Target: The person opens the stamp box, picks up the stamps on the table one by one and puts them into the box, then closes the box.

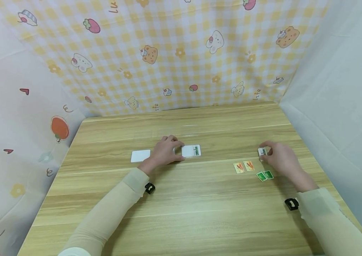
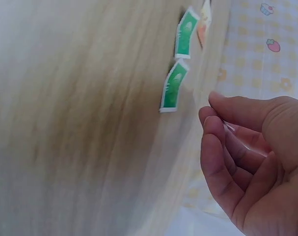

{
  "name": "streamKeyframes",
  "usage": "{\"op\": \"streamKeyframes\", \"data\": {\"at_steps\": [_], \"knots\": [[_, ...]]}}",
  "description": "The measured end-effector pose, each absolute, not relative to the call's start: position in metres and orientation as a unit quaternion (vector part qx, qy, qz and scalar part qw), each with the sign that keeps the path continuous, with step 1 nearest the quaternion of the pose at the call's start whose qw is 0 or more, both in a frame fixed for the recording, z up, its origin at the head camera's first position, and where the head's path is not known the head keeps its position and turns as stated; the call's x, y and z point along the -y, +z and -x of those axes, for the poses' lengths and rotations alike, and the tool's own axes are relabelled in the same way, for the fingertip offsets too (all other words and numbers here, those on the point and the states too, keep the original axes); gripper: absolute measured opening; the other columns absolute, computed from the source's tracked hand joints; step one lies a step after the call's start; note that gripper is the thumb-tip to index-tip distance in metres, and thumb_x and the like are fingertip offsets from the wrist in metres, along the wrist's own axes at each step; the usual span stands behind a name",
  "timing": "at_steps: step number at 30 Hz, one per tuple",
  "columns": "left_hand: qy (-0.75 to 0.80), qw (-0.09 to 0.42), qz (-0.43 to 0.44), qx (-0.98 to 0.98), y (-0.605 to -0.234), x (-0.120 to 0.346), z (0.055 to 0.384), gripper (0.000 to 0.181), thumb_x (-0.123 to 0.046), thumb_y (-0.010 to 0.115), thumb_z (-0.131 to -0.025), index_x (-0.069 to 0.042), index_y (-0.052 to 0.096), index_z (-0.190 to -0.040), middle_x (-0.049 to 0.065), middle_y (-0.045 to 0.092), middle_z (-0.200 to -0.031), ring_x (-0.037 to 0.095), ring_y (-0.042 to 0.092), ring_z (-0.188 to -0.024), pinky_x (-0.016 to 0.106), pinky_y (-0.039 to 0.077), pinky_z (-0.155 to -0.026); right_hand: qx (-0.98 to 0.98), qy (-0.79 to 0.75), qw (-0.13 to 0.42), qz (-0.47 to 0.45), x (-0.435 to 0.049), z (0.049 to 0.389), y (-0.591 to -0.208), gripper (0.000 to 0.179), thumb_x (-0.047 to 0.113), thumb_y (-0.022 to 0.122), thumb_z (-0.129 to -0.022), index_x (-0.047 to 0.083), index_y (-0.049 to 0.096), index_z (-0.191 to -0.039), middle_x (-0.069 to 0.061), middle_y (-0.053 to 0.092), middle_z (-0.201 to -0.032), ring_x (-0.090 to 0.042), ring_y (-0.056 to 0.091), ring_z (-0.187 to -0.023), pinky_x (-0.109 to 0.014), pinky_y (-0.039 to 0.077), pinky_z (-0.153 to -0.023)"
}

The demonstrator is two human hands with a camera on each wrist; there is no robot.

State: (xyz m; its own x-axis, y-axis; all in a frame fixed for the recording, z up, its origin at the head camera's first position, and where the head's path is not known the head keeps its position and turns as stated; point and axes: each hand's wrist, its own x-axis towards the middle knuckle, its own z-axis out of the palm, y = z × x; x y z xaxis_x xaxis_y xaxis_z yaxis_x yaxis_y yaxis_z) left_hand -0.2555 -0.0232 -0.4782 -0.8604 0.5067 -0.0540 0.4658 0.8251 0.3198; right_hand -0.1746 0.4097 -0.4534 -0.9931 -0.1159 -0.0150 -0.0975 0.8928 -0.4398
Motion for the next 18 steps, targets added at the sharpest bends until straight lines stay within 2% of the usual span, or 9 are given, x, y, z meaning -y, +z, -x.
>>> {"op": "streamKeyframes", "data": {"at_steps": [4, 10, 18], "knots": [[0.152, 0.069, -0.255, -0.952, -0.478, 0.023, 0.255, 0.058, -0.056, 0.076, -0.084, -0.029, 0.065, -0.134, 0.003, 0.052, -0.135, 0.03, 0.044, -0.125, 0.055, 0.042, -0.099, -0.971, -0.235, -0.001, 0.054, -0.407, 0.176, -0.449, 0.038, 0.012, 0.077, -0.089, 0.003, 0.065, -0.123, 0.0, 0.066, -0.071, -0.017, 0.057, -0.058, -0.034, 0.043, -0.051], [0.157, 0.069, -0.256, -0.951, -0.478, 0.024, 0.255, 0.057, -0.055, 0.077, -0.084, -0.028, 0.065, -0.134, 0.003, 0.052, -0.134, 0.03, 0.044, -0.125, 0.056, 0.041, -0.1, -0.967, -0.247, -0.013, 0.057, -0.402, 0.176, -0.441, 0.039, 0.016, 0.076, -0.092, 0.006, 0.063, -0.127, 0.0, 0.065, -0.064, -0.017, 0.055, -0.051, -0.03, 0.037, -0.045], [0.163, 0.068, -0.255, -0.951, -0.476, 0.024, 0.255, 0.057, -0.053, 0.078, -0.084, -0.027, 0.066, -0.133, 0.004, 0.053, -0.133, 0.03, 0.044, -0.124, 0.057, 0.04, -0.1, -0.96, -0.272, -0.021, 0.066, -0.391, 0.176, -0.435, 0.038, 0.018, 0.078, -0.091, 0.009, 0.065, -0.125, 0.0, 0.07, -0.07, -0.019, 0.065, -0.056, -0.028, 0.042, -0.051]]}}
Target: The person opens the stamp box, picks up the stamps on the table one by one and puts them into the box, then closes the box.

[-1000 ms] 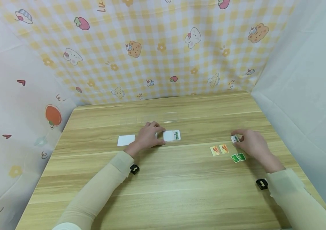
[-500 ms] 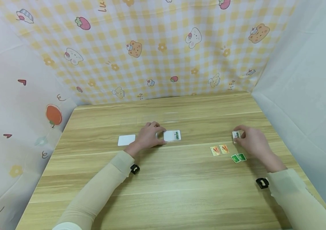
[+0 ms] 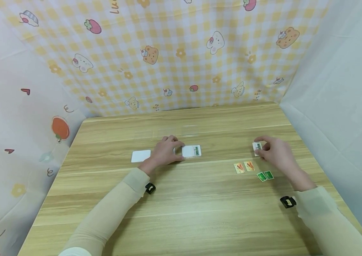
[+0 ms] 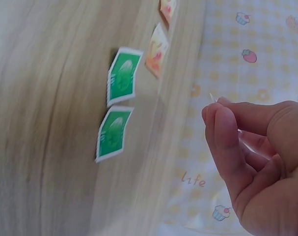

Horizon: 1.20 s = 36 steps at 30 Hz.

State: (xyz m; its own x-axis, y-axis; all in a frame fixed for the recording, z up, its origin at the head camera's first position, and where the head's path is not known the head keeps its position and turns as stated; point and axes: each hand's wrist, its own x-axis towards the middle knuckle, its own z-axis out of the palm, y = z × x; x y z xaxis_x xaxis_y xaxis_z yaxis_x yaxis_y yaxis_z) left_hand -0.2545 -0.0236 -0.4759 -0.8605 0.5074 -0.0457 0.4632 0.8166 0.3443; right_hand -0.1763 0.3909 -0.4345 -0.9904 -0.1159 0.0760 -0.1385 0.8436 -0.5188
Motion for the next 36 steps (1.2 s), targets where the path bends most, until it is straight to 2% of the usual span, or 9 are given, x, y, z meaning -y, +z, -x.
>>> {"op": "streamKeyframes", "data": {"at_steps": [10, 19, 27, 32, 36], "knots": [[0.167, 0.068, -0.257, -0.949, -0.475, 0.024, 0.254, 0.056, -0.053, 0.077, -0.085, -0.027, 0.066, -0.133, 0.004, 0.053, -0.134, 0.031, 0.044, -0.125, 0.056, 0.04, -0.1, 0.944, 0.323, -0.007, -0.072, -0.378, 0.178, -0.433, 0.041, 0.008, 0.078, -0.089, 0.006, 0.065, -0.128, -0.008, 0.072, -0.086, -0.02, 0.071, -0.069, -0.028, 0.056, -0.056], [0.153, 0.069, -0.253, -0.953, -0.475, 0.023, 0.254, 0.057, -0.054, 0.077, -0.085, -0.029, 0.065, -0.134, 0.004, 0.052, -0.137, 0.031, 0.042, -0.13, 0.057, 0.04, -0.101, 0.931, 0.354, -0.009, -0.091, -0.361, 0.181, -0.433, 0.04, 0.001, 0.075, -0.089, 0.004, 0.065, -0.127, -0.011, 0.069, -0.086, -0.021, 0.07, -0.072, -0.035, 0.059, -0.06], [0.153, 0.071, -0.25, -0.953, -0.473, 0.023, 0.253, 0.057, -0.054, 0.077, -0.085, -0.029, 0.065, -0.134, 0.004, 0.051, -0.138, 0.03, 0.043, -0.129, 0.057, 0.041, -0.101, 0.927, 0.364, -0.017, -0.091, -0.347, 0.186, -0.431, 0.036, 0.004, 0.074, -0.091, 0.007, 0.066, -0.126, -0.01, 0.07, -0.084, -0.027, 0.071, -0.072, -0.036, 0.059, -0.059], [0.153, 0.074, -0.25, -0.953, -0.473, 0.023, 0.253, 0.057, -0.055, 0.076, -0.085, -0.029, 0.065, -0.135, 0.004, 0.051, -0.138, 0.03, 0.042, -0.129, 0.057, 0.041, -0.101, 0.934, 0.346, -0.006, -0.095, -0.338, 0.19, -0.431, 0.033, 0.008, 0.076, -0.09, 0.01, 0.069, -0.122, -0.004, 0.07, -0.081, -0.022, 0.067, -0.069, -0.029, 0.054, -0.055], [0.152, 0.075, -0.25, -0.953, -0.474, 0.023, 0.253, 0.057, -0.055, 0.076, -0.085, -0.029, 0.065, -0.135, 0.004, 0.051, -0.137, 0.03, 0.042, -0.129, 0.056, 0.041, -0.101, 0.936, 0.337, 0.012, -0.103, -0.33, 0.192, -0.431, 0.03, 0.009, 0.077, -0.09, 0.012, 0.071, -0.119, -0.001, 0.069, -0.079, -0.018, 0.062, -0.063, -0.029, 0.049, -0.052]]}}
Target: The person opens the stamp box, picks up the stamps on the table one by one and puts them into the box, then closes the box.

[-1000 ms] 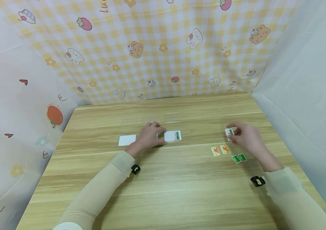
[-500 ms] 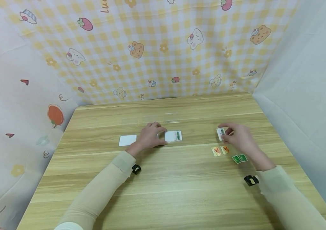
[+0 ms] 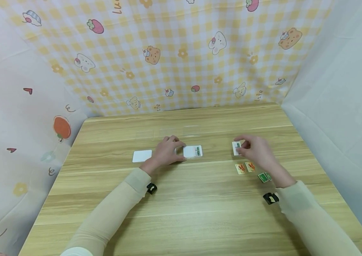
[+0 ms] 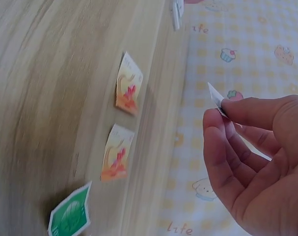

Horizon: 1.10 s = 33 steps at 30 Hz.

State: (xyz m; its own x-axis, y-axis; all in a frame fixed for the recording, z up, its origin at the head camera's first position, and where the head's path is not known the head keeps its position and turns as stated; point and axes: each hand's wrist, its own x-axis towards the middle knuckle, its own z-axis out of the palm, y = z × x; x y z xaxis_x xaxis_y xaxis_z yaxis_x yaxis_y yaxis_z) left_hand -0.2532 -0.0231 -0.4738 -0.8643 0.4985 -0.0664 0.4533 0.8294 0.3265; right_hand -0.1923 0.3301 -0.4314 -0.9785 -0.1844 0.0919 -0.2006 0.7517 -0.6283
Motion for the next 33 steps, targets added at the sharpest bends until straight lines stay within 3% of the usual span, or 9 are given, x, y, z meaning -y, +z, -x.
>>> {"op": "streamKeyframes", "data": {"at_steps": [6, 14, 33], "knots": [[0.151, 0.073, -0.25, -0.953, -0.474, 0.023, 0.253, 0.057, -0.055, 0.076, -0.085, -0.029, 0.065, -0.135, 0.004, 0.051, -0.137, 0.03, 0.043, -0.129, 0.056, 0.041, -0.1, 0.933, 0.338, 0.023, -0.118, -0.32, 0.196, -0.432, 0.029, 0.009, 0.077, -0.089, 0.012, 0.071, -0.117, -0.001, 0.069, -0.077, -0.017, 0.06, -0.059, -0.029, 0.047, -0.052], [0.152, 0.07, -0.25, -0.954, -0.474, 0.024, 0.253, 0.056, -0.054, 0.076, -0.085, -0.029, 0.065, -0.134, 0.004, 0.051, -0.137, 0.03, 0.042, -0.13, 0.057, 0.041, -0.101, 0.929, 0.349, 0.014, -0.121, -0.306, 0.201, -0.433, 0.028, 0.008, 0.077, -0.09, 0.014, 0.071, -0.116, -0.002, 0.071, -0.081, -0.017, 0.066, -0.068, -0.03, 0.054, -0.055], [0.154, 0.068, -0.251, -0.953, -0.474, 0.024, 0.253, 0.056, -0.055, 0.076, -0.085, -0.029, 0.065, -0.134, 0.003, 0.051, -0.137, 0.029, 0.043, -0.127, 0.057, 0.041, -0.1, 0.926, 0.356, -0.002, -0.129, -0.27, 0.215, -0.432, 0.024, 0.011, 0.076, -0.09, 0.013, 0.07, -0.113, -0.003, 0.065, -0.083, -0.02, 0.071, -0.078, -0.032, 0.055, -0.058]]}}
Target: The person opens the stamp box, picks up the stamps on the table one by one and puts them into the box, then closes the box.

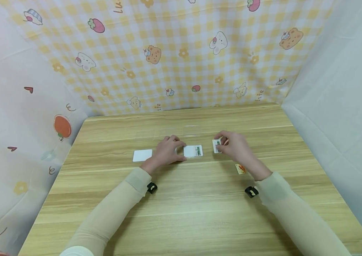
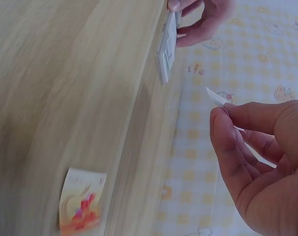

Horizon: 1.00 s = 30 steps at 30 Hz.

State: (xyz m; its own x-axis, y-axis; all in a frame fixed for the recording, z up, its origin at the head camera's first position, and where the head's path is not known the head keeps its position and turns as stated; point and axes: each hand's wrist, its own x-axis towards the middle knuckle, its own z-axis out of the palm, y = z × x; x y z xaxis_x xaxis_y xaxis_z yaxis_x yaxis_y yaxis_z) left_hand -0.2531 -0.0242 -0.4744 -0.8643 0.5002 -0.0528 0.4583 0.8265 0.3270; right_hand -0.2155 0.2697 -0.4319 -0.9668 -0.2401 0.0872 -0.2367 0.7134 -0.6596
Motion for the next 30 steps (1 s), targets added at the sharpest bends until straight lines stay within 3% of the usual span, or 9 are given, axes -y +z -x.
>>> {"op": "streamKeyframes", "data": {"at_steps": [13, 22, 30], "knots": [[0.157, 0.069, -0.253, -0.952, -0.476, 0.024, 0.254, 0.057, -0.055, 0.077, -0.085, -0.029, 0.065, -0.134, 0.004, 0.051, -0.136, 0.031, 0.043, -0.128, 0.058, 0.041, -0.1, -0.911, -0.386, 0.018, 0.144, -0.238, 0.232, -0.435, 0.024, 0.007, 0.078, -0.087, 0.01, 0.072, -0.11, -0.004, 0.067, -0.081, -0.017, 0.069, -0.07, -0.03, 0.057, -0.058], [0.158, 0.068, -0.253, -0.952, -0.478, 0.023, 0.256, 0.057, -0.056, 0.078, -0.083, -0.029, 0.066, -0.132, 0.004, 0.052, -0.135, 0.032, 0.043, -0.127, 0.058, 0.041, -0.099, -0.915, -0.374, 0.026, 0.151, -0.215, 0.243, -0.443, 0.02, 0.009, 0.081, -0.084, 0.011, 0.074, -0.104, -0.002, 0.068, -0.08, -0.018, 0.061, -0.07, -0.032, 0.051, -0.059], [0.146, 0.067, -0.248, -0.955, -0.476, 0.023, 0.258, 0.057, -0.058, 0.078, -0.081, -0.032, 0.067, -0.131, 0.002, 0.052, -0.132, 0.029, 0.045, -0.125, 0.056, 0.044, -0.096, -0.917, -0.363, 0.026, 0.16, -0.197, 0.251, -0.45, 0.019, 0.012, 0.081, -0.085, 0.013, 0.074, -0.102, 0.001, 0.069, -0.079, -0.015, 0.063, -0.068, -0.031, 0.051, -0.058]]}}
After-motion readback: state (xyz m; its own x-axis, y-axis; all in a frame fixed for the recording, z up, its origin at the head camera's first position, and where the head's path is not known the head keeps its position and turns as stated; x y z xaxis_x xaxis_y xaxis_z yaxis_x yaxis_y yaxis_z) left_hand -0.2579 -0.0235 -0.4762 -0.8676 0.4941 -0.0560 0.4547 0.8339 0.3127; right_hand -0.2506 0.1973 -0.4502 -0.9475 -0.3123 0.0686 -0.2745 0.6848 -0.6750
